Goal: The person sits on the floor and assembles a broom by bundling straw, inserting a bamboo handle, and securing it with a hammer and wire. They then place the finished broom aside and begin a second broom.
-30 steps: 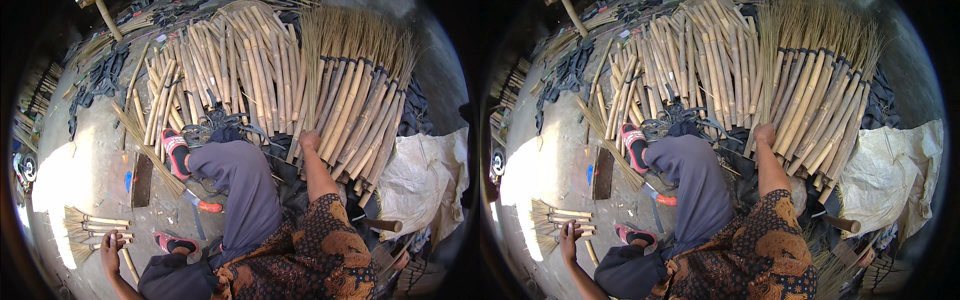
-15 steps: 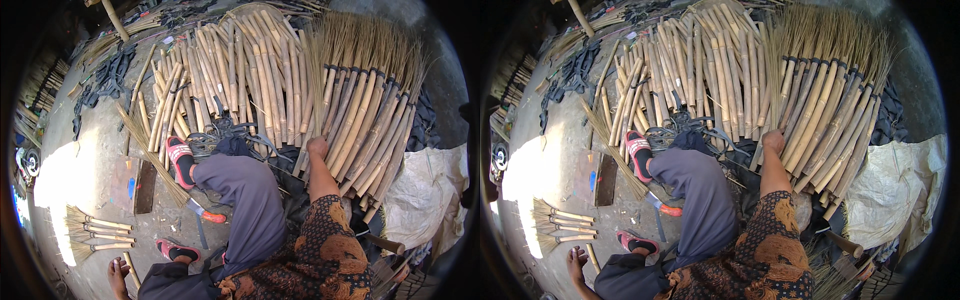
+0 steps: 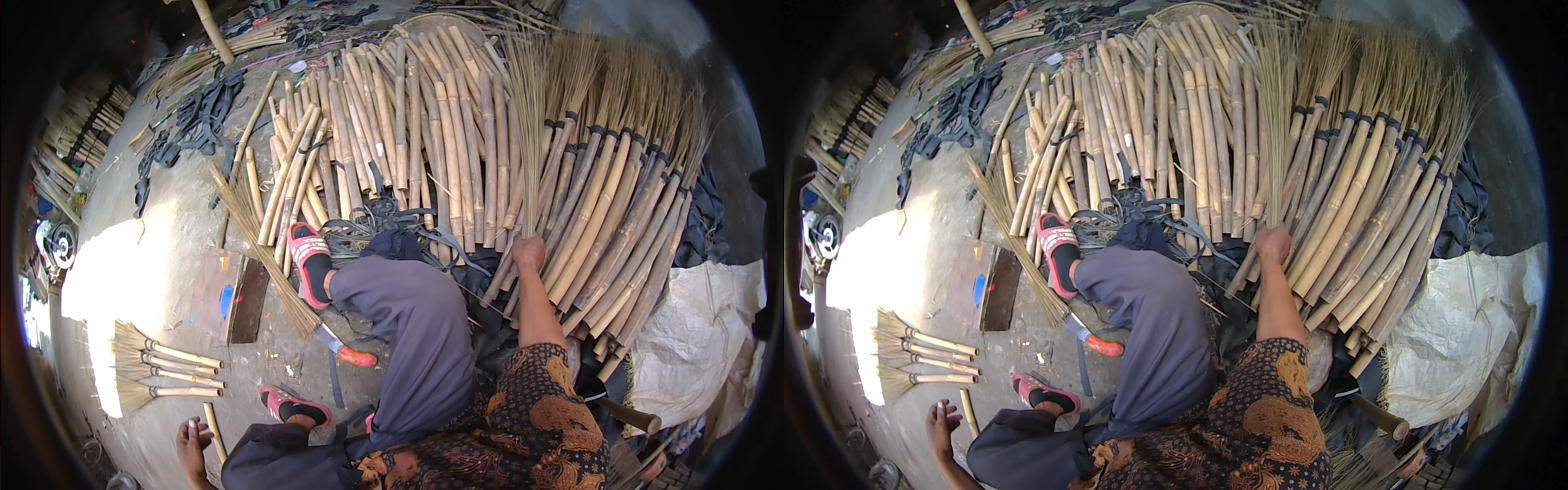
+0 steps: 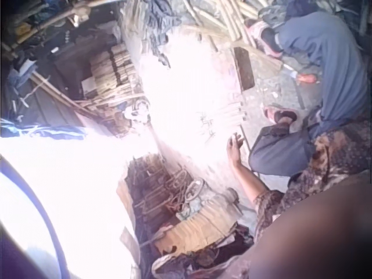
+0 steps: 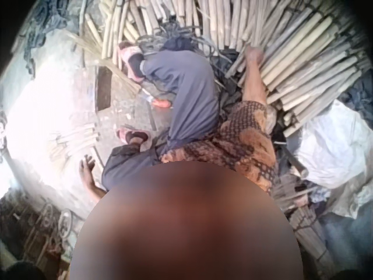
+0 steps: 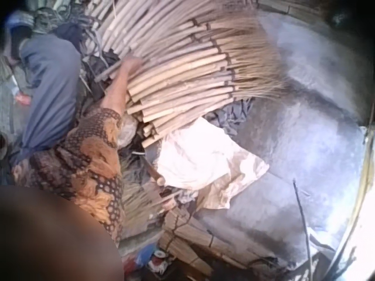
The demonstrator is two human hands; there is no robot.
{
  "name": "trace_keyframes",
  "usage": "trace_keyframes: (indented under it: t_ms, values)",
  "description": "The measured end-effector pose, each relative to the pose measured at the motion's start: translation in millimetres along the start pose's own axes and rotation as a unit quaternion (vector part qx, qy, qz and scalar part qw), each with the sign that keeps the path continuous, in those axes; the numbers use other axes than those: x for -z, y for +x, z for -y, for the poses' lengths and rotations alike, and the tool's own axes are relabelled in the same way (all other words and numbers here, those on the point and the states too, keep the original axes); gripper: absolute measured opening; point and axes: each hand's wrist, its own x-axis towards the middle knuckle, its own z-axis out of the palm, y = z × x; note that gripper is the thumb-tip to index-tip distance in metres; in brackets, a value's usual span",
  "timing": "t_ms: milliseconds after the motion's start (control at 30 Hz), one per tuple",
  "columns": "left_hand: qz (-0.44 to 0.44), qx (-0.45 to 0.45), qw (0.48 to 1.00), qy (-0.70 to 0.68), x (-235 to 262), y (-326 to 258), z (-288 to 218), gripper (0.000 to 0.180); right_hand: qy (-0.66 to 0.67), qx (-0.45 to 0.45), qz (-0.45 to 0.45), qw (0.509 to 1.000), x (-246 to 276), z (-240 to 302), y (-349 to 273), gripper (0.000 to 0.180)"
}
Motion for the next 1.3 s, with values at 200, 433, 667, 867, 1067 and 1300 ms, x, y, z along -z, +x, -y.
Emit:
trace_keyframes:
  t_ms: [200,433,667,867,1067,1300]
  values:
    - [0.068,-0.112,0.991,0.019,-35,40,-91,0.045,0.042,0.274,0.049,0.96,41,64,-69,0.036]
    - [0.082,-0.155,0.984,0.021,-35,65,-130,0.045,0.028,0.58,0.245,0.776,91,239,-191,0.036]
    - [-0.006,-0.086,0.867,-0.491,3,89,-41,0.061,-0.103,0.685,0.467,0.549,10,277,-408,0.028]
    - [-0.136,-0.097,0.577,-0.8,-22,104,82,0.085,-0.188,0.651,0.577,0.456,-80,174,-530,0.038]
    - [-0.208,0.08,0.574,-0.788,-82,102,162,0.074,-0.1,0.607,0.576,0.538,-109,158,-557,0.03]
    - [-0.207,0.024,0.597,-0.775,-95,108,188,0.071,0.034,0.648,0.558,0.518,-131,183,-627,0.025]
